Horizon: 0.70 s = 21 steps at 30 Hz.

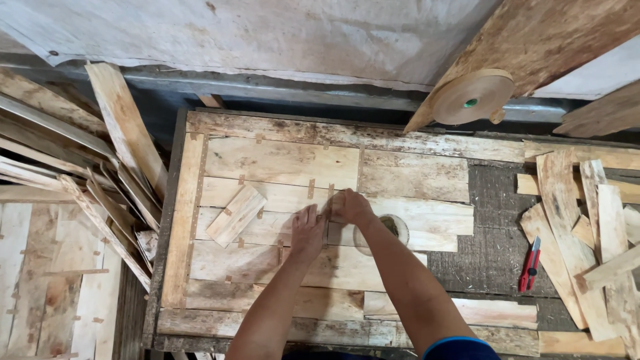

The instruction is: The recorder is gluing and trimming wood veneer pieces to assemble a decorative or composite wooden panel on a workbench.

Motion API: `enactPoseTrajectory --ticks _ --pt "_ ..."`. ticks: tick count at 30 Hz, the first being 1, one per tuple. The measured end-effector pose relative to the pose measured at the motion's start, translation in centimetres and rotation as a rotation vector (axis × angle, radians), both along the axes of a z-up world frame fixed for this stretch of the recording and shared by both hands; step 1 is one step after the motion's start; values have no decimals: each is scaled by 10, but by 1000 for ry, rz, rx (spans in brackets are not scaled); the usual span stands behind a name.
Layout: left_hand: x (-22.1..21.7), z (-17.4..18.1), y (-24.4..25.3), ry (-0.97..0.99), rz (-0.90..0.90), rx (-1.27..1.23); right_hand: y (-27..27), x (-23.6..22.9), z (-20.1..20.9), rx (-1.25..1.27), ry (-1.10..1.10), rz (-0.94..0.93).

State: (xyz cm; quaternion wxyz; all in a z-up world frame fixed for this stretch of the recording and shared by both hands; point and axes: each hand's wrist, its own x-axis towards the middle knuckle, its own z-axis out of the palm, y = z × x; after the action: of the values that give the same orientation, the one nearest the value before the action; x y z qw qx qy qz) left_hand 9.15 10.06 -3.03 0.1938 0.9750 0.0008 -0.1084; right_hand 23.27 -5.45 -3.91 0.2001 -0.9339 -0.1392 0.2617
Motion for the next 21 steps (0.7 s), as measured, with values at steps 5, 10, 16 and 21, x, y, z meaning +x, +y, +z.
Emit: enactPoseTrajectory --ticks 5,10,16,21 --pt "2 23 0 2 -1 9 9 20 -7 -49 73 -155" --pt "4 37 2 40 23 -62 29 28 23 -158 106 -276" --pt "7 30 -1 21 32 -70 25 33 30 -132 131 -233" --pt "7 34 -1 82 22 -10 31 31 84 73 413 -246"
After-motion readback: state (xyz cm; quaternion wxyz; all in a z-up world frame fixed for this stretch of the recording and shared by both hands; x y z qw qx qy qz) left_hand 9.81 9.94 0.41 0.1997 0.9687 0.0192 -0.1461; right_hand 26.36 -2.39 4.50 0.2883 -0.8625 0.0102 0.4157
